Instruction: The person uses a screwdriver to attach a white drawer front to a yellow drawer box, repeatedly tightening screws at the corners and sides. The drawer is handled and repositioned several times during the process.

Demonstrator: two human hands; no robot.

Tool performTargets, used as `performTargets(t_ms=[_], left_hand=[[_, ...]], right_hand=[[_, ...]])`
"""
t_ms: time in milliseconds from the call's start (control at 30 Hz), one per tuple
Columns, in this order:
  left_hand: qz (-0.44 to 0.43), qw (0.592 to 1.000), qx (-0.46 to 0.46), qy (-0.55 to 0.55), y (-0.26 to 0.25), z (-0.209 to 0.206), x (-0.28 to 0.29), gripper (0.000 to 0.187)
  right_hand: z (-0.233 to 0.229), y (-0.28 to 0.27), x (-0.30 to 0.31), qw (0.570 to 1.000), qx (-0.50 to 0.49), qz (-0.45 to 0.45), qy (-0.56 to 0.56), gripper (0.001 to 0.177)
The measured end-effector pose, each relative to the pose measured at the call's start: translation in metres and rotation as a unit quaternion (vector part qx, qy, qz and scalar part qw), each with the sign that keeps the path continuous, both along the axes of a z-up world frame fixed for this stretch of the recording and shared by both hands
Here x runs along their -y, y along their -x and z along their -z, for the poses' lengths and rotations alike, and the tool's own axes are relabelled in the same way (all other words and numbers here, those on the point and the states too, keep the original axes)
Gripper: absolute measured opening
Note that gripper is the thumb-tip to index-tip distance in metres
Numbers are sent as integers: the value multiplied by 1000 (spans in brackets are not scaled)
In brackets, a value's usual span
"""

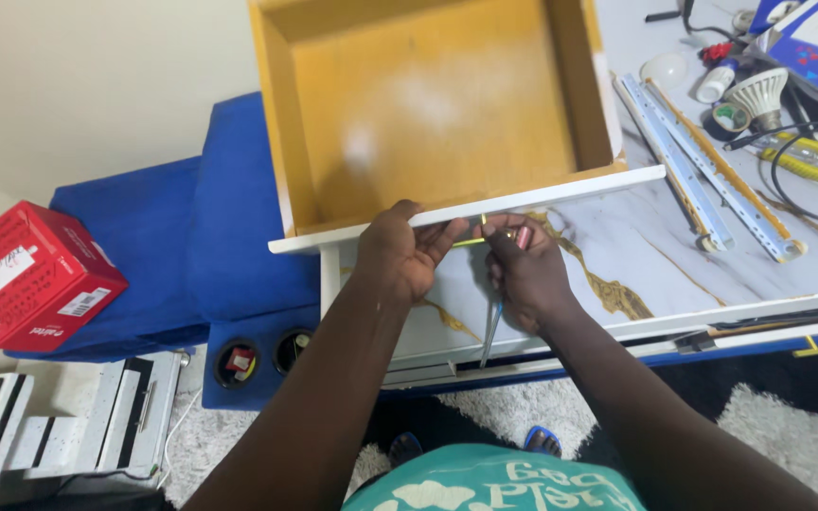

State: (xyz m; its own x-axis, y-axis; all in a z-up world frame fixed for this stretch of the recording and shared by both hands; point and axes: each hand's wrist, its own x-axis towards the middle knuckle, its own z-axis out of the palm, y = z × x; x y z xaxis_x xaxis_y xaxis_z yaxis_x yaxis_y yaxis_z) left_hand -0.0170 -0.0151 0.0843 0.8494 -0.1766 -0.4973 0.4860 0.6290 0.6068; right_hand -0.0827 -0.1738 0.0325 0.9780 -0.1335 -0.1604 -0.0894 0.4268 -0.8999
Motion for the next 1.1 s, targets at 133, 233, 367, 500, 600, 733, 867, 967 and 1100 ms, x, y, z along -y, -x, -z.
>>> performTargets(t_ms=[133,233,367,500,600,733,867,967,1100], left_hand=[[-19,999,-32,6,-6,-4,1,34],[7,999,-37,-11,-5,-9,-1,38],[45,993,-62,-88,-3,-16,-3,48],[62,989,-67,-116,1,-30,-7,49],[136,986,-52,-76,14,-50,-14,36],[220,815,389,-368,19,-78,-1,34],[267,497,467,-681,-21,-79,58,46],[384,505,420,-649,-40,-57,78,54],[337,511,434,-661,-43,-52,70,60]], right_hand=[[-4,4,1,998,20,-30,-55,13],[-9,4,-3,997,8,-1,-82,9],[-13,4,-4,994,19,5,-104,9],[-13,2,-2,995,2,5,-102,9],[-13,-2,11,996,5,-12,-86,10],[-15,-3,26,997,13,-31,-69,7],[-20,1,16,965,-1,-20,-262,12],[-16,6,10,924,42,-55,-376,24],[-19,0,4,912,51,-31,-406,28]])
